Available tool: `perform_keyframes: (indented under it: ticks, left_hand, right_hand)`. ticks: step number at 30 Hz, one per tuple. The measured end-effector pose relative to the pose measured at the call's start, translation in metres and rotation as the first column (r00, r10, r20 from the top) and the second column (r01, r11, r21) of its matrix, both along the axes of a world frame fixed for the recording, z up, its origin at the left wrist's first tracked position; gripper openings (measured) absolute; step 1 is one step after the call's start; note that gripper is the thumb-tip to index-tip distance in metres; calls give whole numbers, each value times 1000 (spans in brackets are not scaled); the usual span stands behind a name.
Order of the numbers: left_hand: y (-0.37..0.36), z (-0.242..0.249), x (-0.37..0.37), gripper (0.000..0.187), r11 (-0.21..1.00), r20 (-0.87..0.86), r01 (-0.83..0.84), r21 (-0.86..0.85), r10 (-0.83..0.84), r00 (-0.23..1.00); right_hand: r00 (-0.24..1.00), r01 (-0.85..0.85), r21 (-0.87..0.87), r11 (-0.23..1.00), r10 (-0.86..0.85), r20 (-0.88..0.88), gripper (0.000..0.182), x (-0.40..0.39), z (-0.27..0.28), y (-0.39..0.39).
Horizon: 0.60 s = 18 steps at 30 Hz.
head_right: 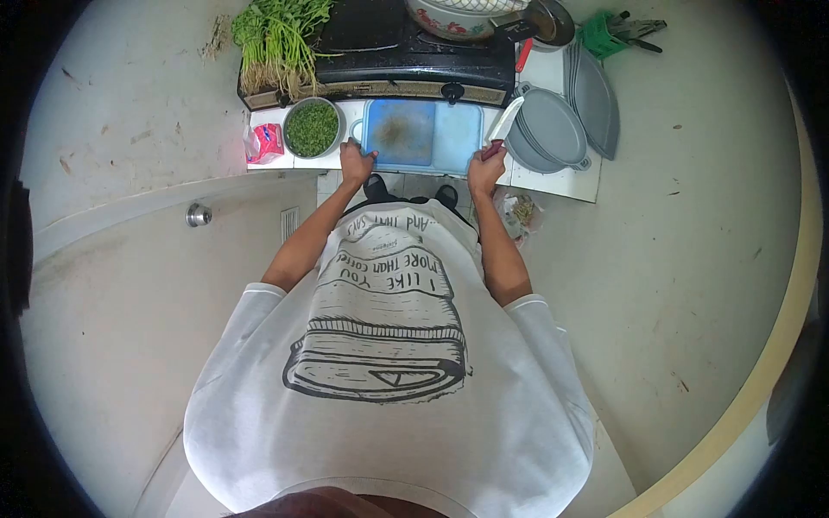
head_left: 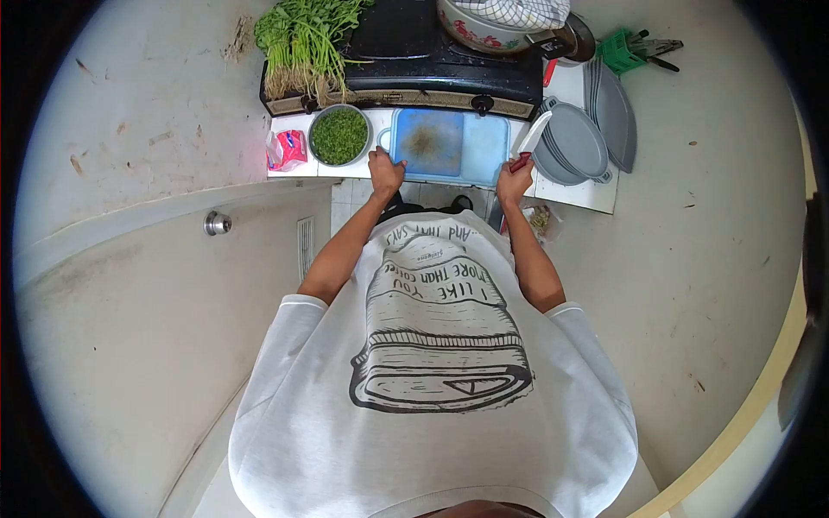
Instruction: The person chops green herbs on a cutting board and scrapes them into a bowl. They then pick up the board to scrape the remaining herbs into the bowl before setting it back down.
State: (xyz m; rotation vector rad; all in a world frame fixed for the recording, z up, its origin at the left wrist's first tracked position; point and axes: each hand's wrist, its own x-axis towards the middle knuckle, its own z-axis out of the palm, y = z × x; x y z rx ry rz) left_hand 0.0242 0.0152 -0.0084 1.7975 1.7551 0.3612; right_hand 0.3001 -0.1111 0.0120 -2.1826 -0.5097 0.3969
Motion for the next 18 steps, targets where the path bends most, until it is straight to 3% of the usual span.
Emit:
perform_keyframes:
  ticks: [2,5,7,8,9,11,12,13,14,15,18]
  left_hand:
    - [0,-3,-8,50,998,-13,3,57,-3,1000]
    - [0,12,-18,54,997,110,24,-79,-16,994]
    - [-4,6,-32,59,990,167,17,-141,7,986]
    - [-8,5,-44,60,965,279,-5,-263,81,957]
    - [-12,5,-56,60,964,275,-34,-264,109,955]
    - [-16,7,-81,52,807,546,-54,-588,445,710]
    - [-15,18,-94,52,771,569,-21,-636,487,662]
    - [-12,25,-104,52,770,568,-38,-637,502,653]
    - [-10,32,-112,54,744,586,-146,-652,617,525]
    - [-10,35,-121,56,700,598,-247,-671,707,379]
    - [4,38,-147,61,730,657,-268,-629,684,318]
  right_hand:
    - [999,-21,52,998,23,-23,32,1,0,-5]
    - [997,-72,154,985,68,32,33,-3,10,-12]
    - [958,-193,31,981,181,221,29,-8,20,-20]
    - [953,-222,32,974,210,218,29,-16,24,-23]
    - [938,-306,24,952,297,178,28,-26,33,-24]
    - [905,-409,22,912,403,135,28,-47,47,-15]
    - [846,-531,19,847,528,70,30,-59,54,-10]
    - [768,-640,24,768,640,7,31,-74,68,0]
    - [701,-711,-27,703,705,-106,33,-86,82,12]
    - [689,-723,-28,691,716,-109,33,-97,86,24]
    - [426,-899,105,424,905,-6,29,-128,74,71]
